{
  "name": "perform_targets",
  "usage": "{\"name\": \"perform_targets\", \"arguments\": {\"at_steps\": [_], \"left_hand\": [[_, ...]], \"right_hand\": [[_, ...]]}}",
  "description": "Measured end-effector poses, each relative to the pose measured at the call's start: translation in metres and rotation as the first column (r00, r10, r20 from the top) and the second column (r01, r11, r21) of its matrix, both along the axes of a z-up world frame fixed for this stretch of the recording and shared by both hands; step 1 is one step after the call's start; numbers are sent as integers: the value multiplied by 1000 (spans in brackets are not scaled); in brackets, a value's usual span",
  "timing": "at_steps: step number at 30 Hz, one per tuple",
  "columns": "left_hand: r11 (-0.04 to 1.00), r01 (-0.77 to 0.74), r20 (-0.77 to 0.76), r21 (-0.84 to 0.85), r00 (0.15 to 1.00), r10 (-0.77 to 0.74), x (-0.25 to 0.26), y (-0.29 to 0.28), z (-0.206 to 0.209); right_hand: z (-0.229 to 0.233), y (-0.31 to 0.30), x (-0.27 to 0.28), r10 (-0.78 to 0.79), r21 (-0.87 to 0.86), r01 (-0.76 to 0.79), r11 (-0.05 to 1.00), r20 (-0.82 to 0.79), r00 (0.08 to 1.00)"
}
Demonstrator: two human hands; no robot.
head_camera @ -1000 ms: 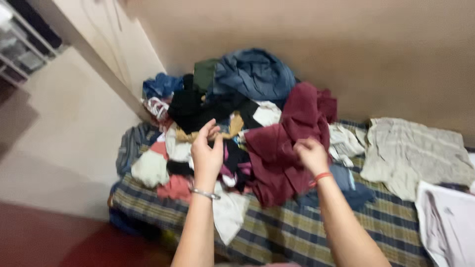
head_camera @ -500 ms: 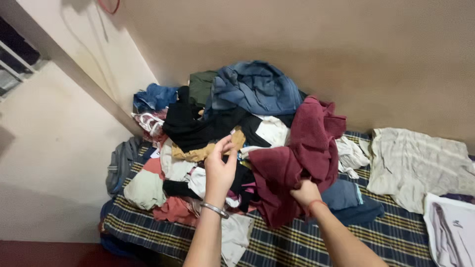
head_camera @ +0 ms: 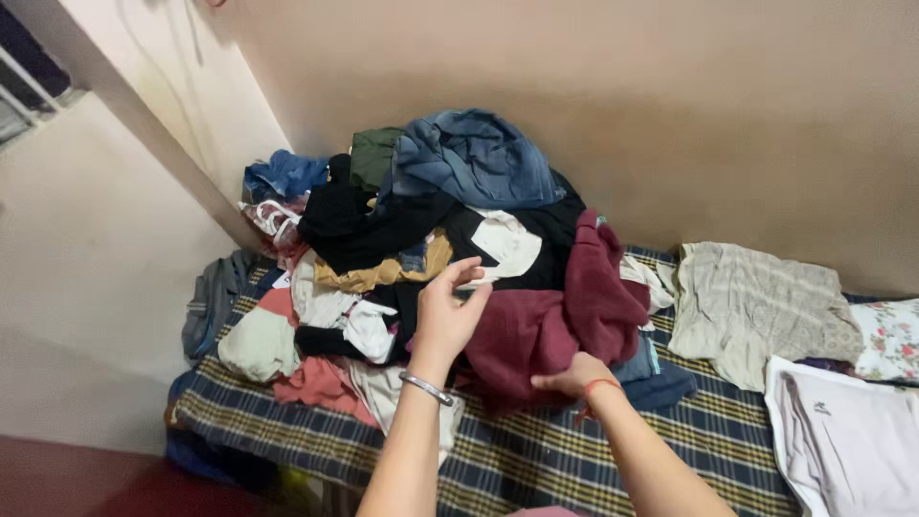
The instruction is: The person folds various garments from a pile on a bed, including a white t-shirt, blue shorts, a maroon towel, a dark blue t-shirt, and denim jeans. Each item is smoothed, folded, and placed into a neat stack on the bed.
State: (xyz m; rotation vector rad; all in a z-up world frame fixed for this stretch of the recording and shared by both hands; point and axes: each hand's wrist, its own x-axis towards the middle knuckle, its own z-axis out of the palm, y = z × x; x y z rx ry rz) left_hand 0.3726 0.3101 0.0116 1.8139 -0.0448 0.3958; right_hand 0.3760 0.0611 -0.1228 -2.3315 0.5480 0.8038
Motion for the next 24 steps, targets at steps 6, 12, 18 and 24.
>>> {"name": "perform_targets", "arguments": {"at_steps": [6,12,18,24], "left_hand": [[1000,7,36,-9,999,-6,-48,-16,0],[984,8,292,180,954,-62,-100,-40,37],[931,344,448,122,818,-361,-161,-71,95],[622,768,219,-149,639,-737,-212,-88,111]], "right_hand": [[33,-36,-15,183,58,-230,971,434,882],[162,-51,-31,173,11,-559,829,946,275],[263,-32,-153,17,544,-629,555,749,662],[310,-38,-233,31,134,-788,600,981,190]]}}
